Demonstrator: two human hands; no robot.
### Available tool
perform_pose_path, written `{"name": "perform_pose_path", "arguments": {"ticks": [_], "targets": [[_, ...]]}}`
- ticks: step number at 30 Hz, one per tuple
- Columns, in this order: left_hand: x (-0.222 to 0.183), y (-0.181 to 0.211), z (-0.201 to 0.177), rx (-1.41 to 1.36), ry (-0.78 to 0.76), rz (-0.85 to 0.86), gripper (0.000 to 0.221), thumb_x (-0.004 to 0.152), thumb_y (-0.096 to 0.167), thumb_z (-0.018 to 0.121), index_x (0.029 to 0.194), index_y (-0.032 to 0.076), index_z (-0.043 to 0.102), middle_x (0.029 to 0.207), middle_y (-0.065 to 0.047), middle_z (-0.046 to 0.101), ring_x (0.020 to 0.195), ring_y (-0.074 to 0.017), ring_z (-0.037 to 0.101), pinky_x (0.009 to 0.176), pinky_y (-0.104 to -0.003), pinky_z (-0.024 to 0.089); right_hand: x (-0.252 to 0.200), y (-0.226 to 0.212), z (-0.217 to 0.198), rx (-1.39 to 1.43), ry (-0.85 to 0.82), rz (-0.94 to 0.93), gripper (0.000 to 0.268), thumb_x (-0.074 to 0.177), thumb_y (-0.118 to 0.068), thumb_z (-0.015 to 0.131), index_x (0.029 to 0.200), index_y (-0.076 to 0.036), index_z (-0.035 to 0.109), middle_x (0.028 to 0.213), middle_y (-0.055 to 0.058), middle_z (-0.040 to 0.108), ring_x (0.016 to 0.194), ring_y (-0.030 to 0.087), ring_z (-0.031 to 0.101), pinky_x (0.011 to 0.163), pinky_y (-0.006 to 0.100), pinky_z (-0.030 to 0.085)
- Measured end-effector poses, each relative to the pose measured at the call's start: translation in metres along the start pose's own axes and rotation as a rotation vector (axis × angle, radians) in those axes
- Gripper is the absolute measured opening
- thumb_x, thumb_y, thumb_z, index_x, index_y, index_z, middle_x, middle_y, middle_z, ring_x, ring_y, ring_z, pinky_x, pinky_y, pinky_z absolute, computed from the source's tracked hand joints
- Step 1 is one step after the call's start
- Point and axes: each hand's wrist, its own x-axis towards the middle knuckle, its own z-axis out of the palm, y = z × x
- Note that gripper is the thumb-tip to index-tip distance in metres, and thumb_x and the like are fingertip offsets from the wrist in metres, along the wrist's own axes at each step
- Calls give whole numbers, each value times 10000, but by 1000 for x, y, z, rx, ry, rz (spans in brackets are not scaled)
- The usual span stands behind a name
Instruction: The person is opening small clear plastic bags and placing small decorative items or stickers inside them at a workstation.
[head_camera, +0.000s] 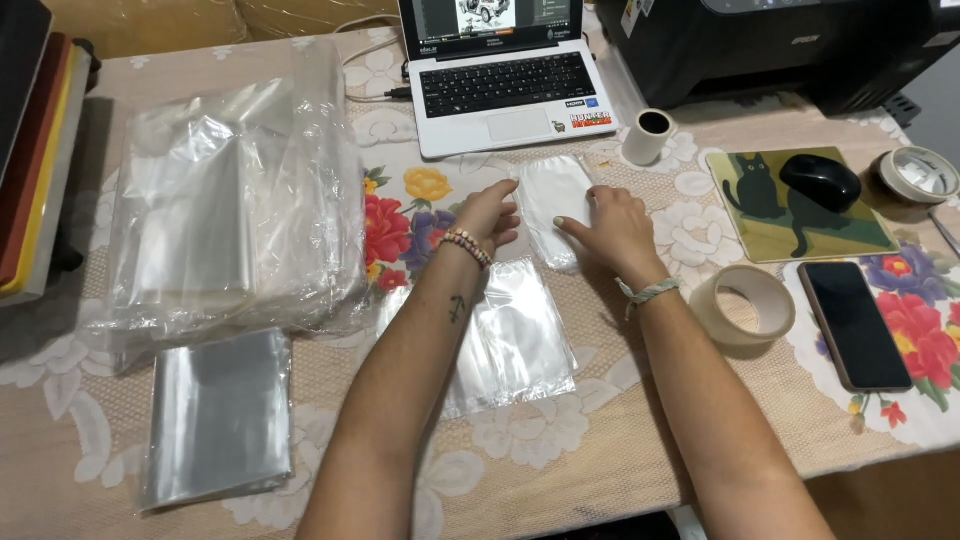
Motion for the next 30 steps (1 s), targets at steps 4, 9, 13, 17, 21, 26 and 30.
{"name": "perform_pose_path", "arguments": {"ticks": [4, 9, 13, 17, 21, 26, 30], "targets": [[43, -17, 10, 44, 72, -12, 731, 830, 380, 718, 1347, -43, 420, 833, -84, 630, 623, -212, 662, 527, -384, 611, 10, 10, 12, -62, 80, -27, 688, 892, -531, 717, 1349, -34, 588, 1292, 231, 579, 1239, 460, 543, 968, 556, 480], [19, -4, 27, 128, -14, -36, 518, 864, 373, 671, 1189, -16, 564, 838, -89, 605, 636, -200, 640, 525, -328, 607, 20, 27, 31, -120, 199, -50, 516, 899, -493, 710, 1262, -130, 662, 1207, 137, 643, 1161, 395, 555, 906, 530, 455], [19, -5, 38, 92, -64, -31, 532, 903, 331, 635, 1260, -51, 536, 890, -152, 626, 711, -285, 719, 595, -457, 649, 19, 32, 39, -79, 341, -93, 398, 871, -385, 771, 1161, -115, 737, 1215, 147, 642, 1101, 386, 568, 875, 481, 455], [17, -7, 46, 13, -114, -20, 454, 953, 276, 547, 1280, -33, 482, 902, -179, 640, 710, -351, 742, 602, -542, 641, 19, 29, 39, -38, 478, -200, 256, 873, -236, 792, 1041, -44, 775, 1266, 192, 537, 1161, 403, 498, 923, 446, 458], [51, -30, 43, 26, -36, 5, 384, 875, 106, 490, 1224, -52, 497, 915, -165, 568, 687, -386, 731, 573, -541, 651, 29, 45, 42, -102, 389, -228, 373, 917, -495, 737, 1064, -155, 775, 1118, 98, 644, 1070, 332, 605, 857, 400, 516], [29, -20, 38, 214, 55, 70, 465, 854, 39, 517, 1303, -61, 449, 1091, -231, 535, 723, -368, 726, 609, -500, 668, -17, 5, -15, -134, -139, -341, 760, 706, -449, 874, 1322, -57, 660, 1409, 248, 580, 1328, 450, 511, 1056, 518, 467], [25, -17, 39, 267, 76, 81, 465, 846, 30, 544, 1298, -45, 463, 1114, -221, 551, 749, -362, 723, 606, -464, 673, -19, 10, -31, -160, -195, -396, 665, 729, -226, 858, 1326, -25, 645, 1409, 261, 581, 1294, 466, 543, 1049, 529, 465]]}}
